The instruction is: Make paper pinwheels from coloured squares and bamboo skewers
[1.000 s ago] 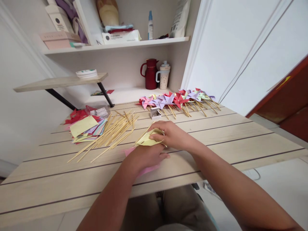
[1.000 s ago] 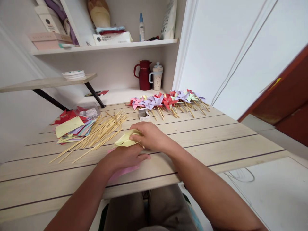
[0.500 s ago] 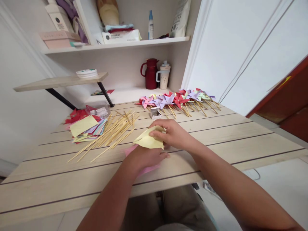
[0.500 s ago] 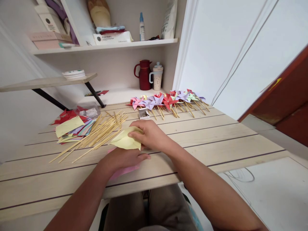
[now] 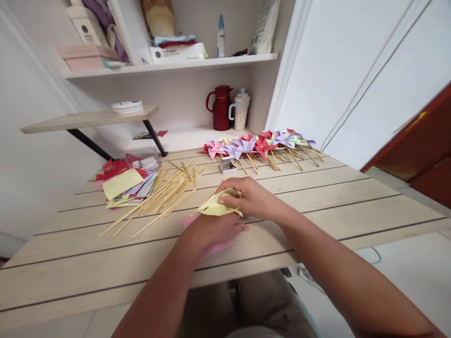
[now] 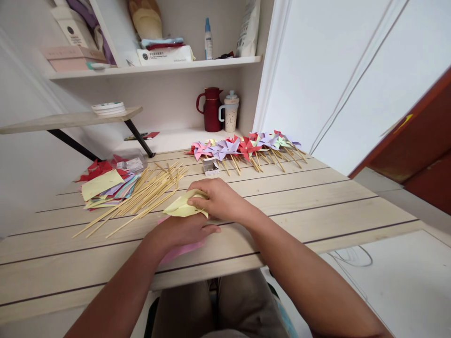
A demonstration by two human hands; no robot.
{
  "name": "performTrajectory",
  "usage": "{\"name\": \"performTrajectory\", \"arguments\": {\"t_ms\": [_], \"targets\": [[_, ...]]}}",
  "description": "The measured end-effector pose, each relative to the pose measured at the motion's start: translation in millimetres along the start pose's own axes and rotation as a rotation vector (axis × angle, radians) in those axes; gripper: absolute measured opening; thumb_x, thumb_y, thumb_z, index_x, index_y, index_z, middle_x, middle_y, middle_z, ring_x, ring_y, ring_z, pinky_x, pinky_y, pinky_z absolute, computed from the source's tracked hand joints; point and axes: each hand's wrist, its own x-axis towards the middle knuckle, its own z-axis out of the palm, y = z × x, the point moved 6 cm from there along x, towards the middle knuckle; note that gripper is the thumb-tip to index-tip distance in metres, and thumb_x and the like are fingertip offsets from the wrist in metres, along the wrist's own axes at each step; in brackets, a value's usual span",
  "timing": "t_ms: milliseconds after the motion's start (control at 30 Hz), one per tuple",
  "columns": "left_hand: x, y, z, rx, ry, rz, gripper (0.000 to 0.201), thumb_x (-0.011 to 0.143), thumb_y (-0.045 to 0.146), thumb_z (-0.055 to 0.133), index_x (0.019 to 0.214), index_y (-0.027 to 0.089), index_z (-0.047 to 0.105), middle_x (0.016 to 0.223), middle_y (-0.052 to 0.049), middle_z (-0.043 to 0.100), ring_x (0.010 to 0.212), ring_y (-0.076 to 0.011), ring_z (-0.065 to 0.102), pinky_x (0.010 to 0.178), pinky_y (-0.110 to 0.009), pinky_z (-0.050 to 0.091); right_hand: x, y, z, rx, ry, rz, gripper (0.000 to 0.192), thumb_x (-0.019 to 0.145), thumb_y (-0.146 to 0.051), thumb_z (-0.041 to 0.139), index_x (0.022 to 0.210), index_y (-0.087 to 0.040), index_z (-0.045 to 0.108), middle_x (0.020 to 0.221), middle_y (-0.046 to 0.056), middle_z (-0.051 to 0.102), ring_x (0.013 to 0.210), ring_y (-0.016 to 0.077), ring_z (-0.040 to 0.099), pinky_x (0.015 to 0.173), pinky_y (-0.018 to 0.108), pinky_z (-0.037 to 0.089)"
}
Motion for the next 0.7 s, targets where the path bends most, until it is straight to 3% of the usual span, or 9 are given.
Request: {"name": "performTrajectory", "arguments": {"t_ms": [267, 700], "targets": [[-0.1, -2.1, 0.3, -0.012, -0.01, -0.029, 0.042, 0.089, 0.053, 0.048, 0.109, 0.022, 0.069, 0.112, -0.01, 0.071, 0.115, -0.0315, 0.06, 0.103, -0.042, 0.042, 0.9, -3.6, 0.3, -0.015, -0.031, 0.009, 0.012, 0.087, -0.02, 0.061, 0.093, -0.016, 0.071, 0.086, 0.002, 0.07, 0.077, 0.0164, 0.062, 0.068, 0.025, 0.042], [-0.2, -3.4, 1.0, -0.007, -0.024, -0.032, 0.049, 0.09, 0.056, 0.047, 0.12, 0.022, 0.064, 0.127, -0.011, 0.066, 0.122, -0.032, 0.057, 0.106, -0.042, 0.039, 0.9, -3.5, -0.2, -0.071, -0.026, -0.028, 0.013, 0.087, -0.019, 0.061, 0.094, -0.018, 0.072, 0.092, 0.004, 0.072, 0.083, 0.019, 0.063, 0.073, 0.028, 0.043]]}}
